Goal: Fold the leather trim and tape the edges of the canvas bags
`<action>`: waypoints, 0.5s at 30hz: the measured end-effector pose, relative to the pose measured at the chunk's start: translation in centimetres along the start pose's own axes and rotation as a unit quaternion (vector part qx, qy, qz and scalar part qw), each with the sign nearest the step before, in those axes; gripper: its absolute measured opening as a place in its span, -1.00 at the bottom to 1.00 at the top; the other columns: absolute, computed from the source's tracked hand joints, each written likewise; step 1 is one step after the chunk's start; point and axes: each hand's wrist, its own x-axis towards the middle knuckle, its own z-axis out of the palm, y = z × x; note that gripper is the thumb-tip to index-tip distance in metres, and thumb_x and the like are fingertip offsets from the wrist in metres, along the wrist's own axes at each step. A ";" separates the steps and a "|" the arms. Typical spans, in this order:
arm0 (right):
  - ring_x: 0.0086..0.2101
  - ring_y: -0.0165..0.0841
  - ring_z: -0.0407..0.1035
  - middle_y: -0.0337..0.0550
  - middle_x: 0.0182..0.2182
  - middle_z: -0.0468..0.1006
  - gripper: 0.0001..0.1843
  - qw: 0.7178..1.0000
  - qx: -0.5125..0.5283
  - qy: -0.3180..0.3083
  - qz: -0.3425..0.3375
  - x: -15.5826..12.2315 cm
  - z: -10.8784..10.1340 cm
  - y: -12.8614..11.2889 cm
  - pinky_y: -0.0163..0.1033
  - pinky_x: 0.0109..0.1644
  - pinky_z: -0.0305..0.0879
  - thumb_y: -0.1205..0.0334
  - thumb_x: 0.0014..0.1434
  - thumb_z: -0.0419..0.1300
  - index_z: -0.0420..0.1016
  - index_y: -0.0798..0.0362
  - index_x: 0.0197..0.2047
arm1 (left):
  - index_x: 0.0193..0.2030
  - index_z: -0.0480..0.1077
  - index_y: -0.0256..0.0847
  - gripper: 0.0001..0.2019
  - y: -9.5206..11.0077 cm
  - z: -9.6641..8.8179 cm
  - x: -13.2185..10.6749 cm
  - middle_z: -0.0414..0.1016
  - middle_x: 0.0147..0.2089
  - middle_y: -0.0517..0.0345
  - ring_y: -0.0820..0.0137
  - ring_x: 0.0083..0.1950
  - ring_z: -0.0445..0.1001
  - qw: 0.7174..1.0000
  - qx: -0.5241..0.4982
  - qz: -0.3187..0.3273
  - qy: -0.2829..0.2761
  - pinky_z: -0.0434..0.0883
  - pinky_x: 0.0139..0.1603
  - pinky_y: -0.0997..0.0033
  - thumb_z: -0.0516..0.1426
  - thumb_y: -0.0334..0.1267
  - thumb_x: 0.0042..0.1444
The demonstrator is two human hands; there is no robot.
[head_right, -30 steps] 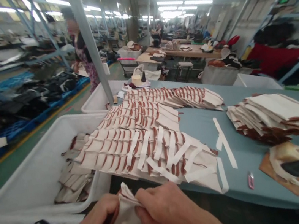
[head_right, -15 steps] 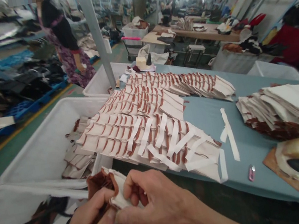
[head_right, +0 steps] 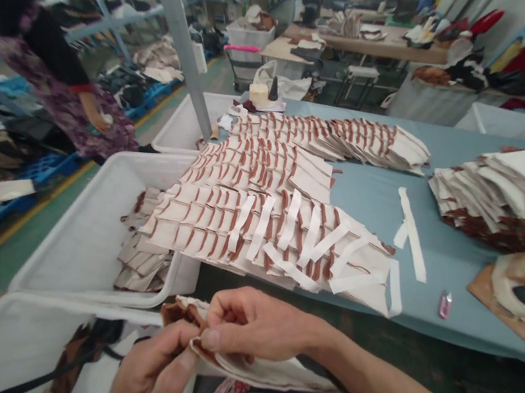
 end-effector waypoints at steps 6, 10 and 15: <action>-0.49 -0.50 0.14 -0.41 -0.51 0.32 -0.73 0.983 -0.147 0.101 -0.038 -0.3 1.5 -0.7 -0.39 -0.46 0.05 0.14 0.27 0.34 0.33 0.03 -0.32 | -0.43 0.46 -0.13 -0.71 -0.4 -0.2 0.1 0.48 -0.44 0.28 0.42 -0.40 0.44 1.000 0.015 -0.004 0.023 0.36 -0.38 0.53 0.10 -0.18 0.33; -0.50 -0.49 0.16 -0.42 -0.53 0.32 -0.82 0.951 -0.264 0.146 -0.067 -0.9 2.7 -1.6 -0.36 -0.45 0.03 0.26 0.26 0.27 0.34 0.02 -0.33 | -0.54 0.35 -0.15 -0.67 -0.1 -0.6 0.6 0.32 -0.53 0.32 0.46 -0.48 0.28 0.999 0.014 -0.010 0.027 0.27 -0.45 0.53 0.15 -0.16 0.26; -0.46 -0.45 0.28 -0.36 -0.48 0.40 -0.84 0.898 -0.371 0.208 -0.107 -1.4 3.5 -1.0 -0.32 -0.35 0.07 0.28 0.30 0.21 0.34 0.01 -0.33 | -0.42 0.50 -0.15 -0.74 -0.3 -0.9 -0.1 0.48 -0.46 0.30 0.44 -0.41 0.42 1.000 0.022 -0.002 0.000 0.35 -0.35 0.54 0.11 -0.23 0.29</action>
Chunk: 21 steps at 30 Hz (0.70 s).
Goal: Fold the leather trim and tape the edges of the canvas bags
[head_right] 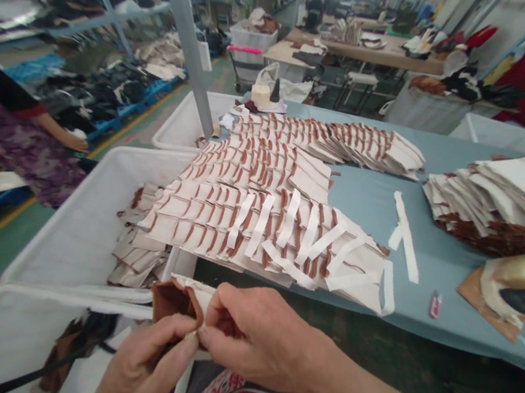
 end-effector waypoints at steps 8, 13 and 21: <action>-0.40 -0.38 0.42 -0.27 -0.43 0.52 -0.93 0.994 -0.053 0.067 -0.063 -0.9 1.2 1.0 -0.29 -0.27 0.18 0.28 0.33 0.17 0.44 0.02 -0.24 | -0.42 0.54 -0.14 -0.71 -0.1 0.2 -0.1 0.63 -0.40 0.31 0.46 -0.34 0.58 0.998 0.046 0.046 0.014 0.43 -0.22 0.58 0.08 -0.31 0.30; -0.32 -0.39 0.49 -0.24 -0.34 0.60 -0.92 0.993 -0.041 0.052 -0.097 -1.1 0.9 1.6 -0.33 -0.22 0.24 0.23 0.36 0.26 0.50 0.04 -0.19 | -0.42 0.55 -0.12 -0.70 0.7 -0.3 0.2 0.62 -0.44 0.34 0.48 -0.38 0.59 0.992 0.078 0.094 -0.012 0.41 -0.28 0.59 0.05 -0.37 0.28; -0.41 -0.37 0.47 -0.30 -0.45 0.58 -0.87 0.979 -0.125 0.074 -0.141 -1.0 0.3 1.3 -0.30 -0.28 0.17 0.30 0.10 0.37 0.48 0.03 -0.30 | -0.49 0.49 -0.13 -0.67 0.2 -0.8 0.3 0.51 -0.54 0.28 0.42 -0.48 0.47 0.992 0.017 0.090 -0.090 0.39 -0.37 0.53 0.06 -0.30 0.29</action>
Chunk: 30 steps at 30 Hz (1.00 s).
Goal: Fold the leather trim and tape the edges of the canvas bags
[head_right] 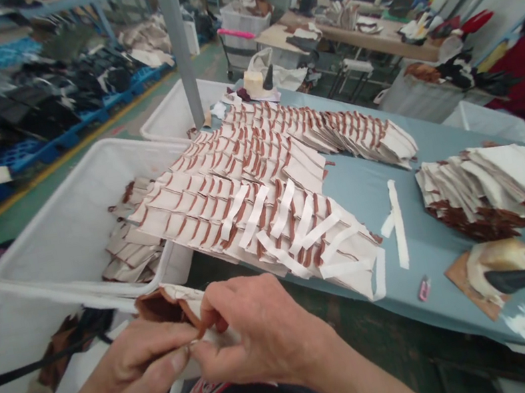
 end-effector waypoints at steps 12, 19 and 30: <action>-0.41 -0.39 0.41 -0.31 -0.47 0.52 -0.90 0.998 0.036 0.004 0.054 0.1 -0.4 0.2 -0.30 -0.29 0.16 0.35 0.01 0.26 0.45 0.02 -0.34 | -0.46 0.51 -0.21 -0.61 -1.1 1.3 0.9 0.51 -0.47 0.21 0.42 -0.41 0.44 0.995 -0.094 -0.028 -0.025 0.36 -0.34 0.51 0.13 -0.18 0.42; -0.37 -0.43 0.38 -0.33 -0.39 0.51 -0.90 0.975 0.188 -0.043 0.115 0.4 -1.6 0.7 -0.35 -0.26 0.26 0.31 0.13 0.34 0.48 0.02 -0.29 | -0.28 0.60 -0.15 -0.67 -1.0 1.0 0.8 0.66 -0.32 0.18 0.38 -0.29 0.59 0.999 -0.029 -0.017 -0.003 0.48 -0.20 0.54 0.09 -0.18 0.49; -0.13 -0.38 0.61 -0.07 -0.10 0.72 -0.89 0.980 0.162 -0.012 -0.117 2.3 -1.9 2.8 -0.37 -0.11 0.47 0.33 0.45 0.23 0.54 0.06 0.01 | -0.21 0.61 -0.11 -0.63 -1.0 1.3 -0.8 0.69 -0.21 0.09 0.25 -0.16 0.64 0.985 0.059 -0.077 0.144 0.54 -0.07 0.42 0.04 -0.09 0.49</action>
